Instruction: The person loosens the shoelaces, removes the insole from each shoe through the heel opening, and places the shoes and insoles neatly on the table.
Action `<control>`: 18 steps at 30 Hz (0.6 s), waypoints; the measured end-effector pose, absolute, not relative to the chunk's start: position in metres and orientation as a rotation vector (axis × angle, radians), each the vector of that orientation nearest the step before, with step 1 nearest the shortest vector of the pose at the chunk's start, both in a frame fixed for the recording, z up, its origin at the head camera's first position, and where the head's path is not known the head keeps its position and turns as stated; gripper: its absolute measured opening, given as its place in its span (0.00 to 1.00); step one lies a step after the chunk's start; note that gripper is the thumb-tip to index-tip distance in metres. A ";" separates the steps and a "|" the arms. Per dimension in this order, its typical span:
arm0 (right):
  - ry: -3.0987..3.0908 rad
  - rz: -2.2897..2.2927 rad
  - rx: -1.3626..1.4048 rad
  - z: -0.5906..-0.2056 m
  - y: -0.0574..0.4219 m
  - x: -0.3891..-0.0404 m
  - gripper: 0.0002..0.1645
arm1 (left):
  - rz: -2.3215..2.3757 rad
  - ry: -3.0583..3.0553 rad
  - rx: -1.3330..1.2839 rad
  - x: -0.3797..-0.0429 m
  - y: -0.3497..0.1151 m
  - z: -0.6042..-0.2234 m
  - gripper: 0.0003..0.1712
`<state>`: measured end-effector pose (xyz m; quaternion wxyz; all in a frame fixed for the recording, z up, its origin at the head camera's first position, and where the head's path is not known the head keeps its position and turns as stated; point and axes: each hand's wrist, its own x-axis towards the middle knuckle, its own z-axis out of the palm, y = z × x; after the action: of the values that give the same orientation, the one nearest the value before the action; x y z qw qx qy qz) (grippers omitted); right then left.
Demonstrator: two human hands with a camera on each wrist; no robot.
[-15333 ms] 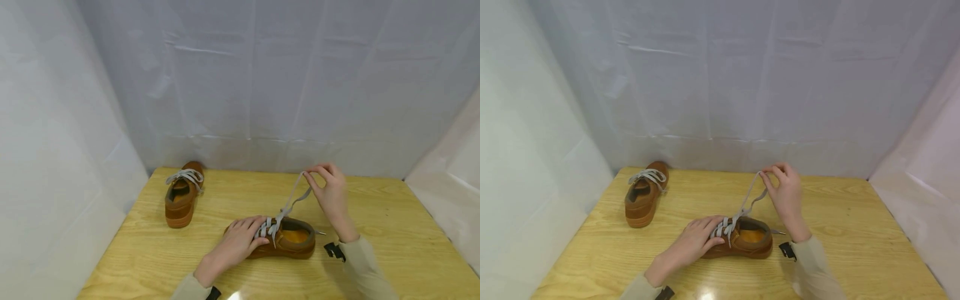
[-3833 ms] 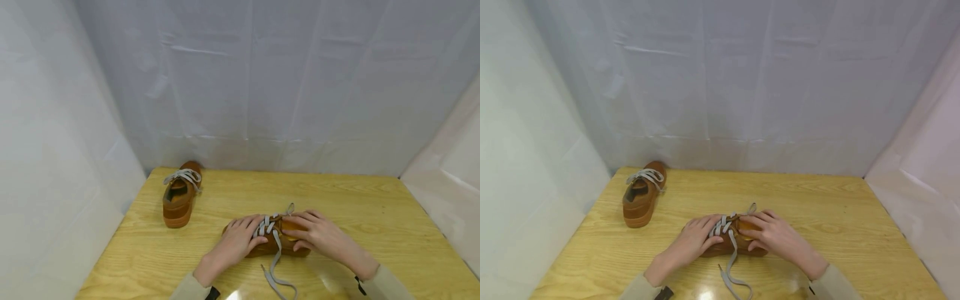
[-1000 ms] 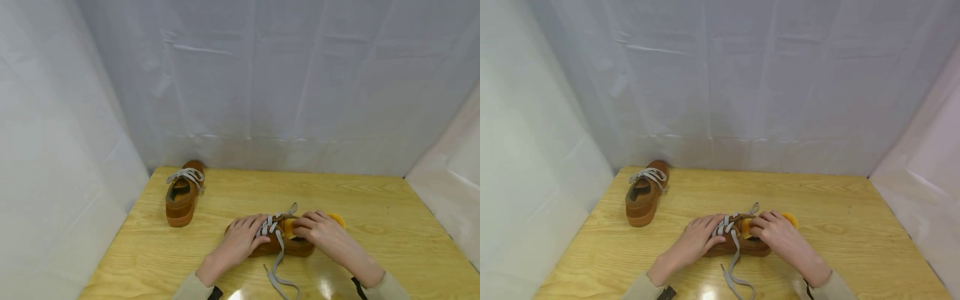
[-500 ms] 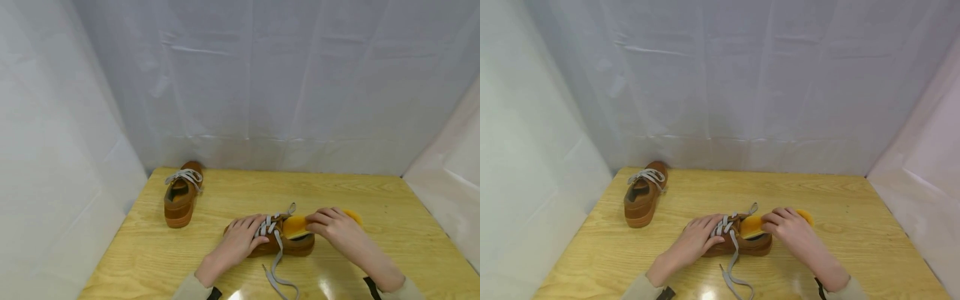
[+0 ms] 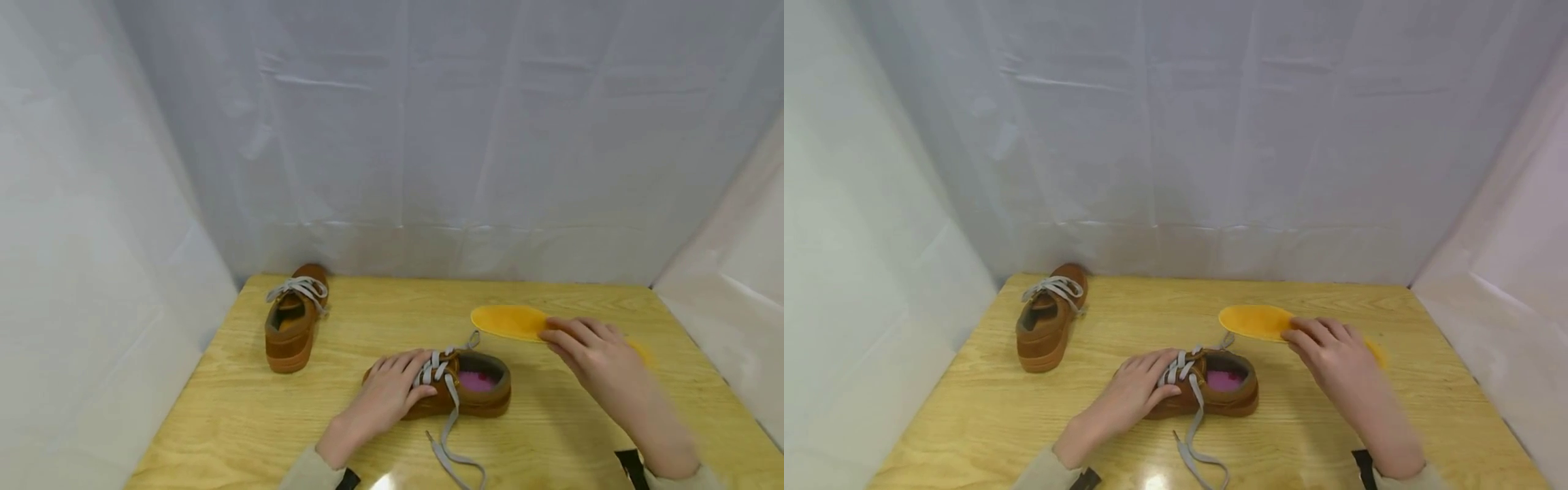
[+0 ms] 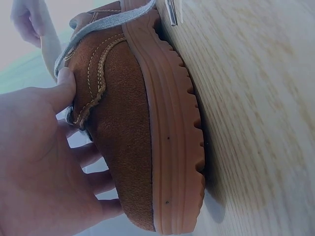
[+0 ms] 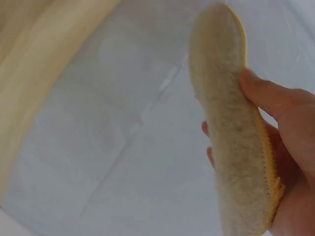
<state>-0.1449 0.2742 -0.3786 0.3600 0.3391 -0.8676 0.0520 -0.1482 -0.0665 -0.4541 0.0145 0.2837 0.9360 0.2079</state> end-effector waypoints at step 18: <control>-2.163 0.145 0.590 -0.429 0.276 -0.177 0.33 | 0.654 2.923 0.872 -0.147 -0.066 -0.455 0.37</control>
<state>-0.1769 0.2762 -0.4290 0.4327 0.2366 -0.8680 0.0583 -0.1475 -0.0664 -0.4553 0.0111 0.2796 0.9369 0.2095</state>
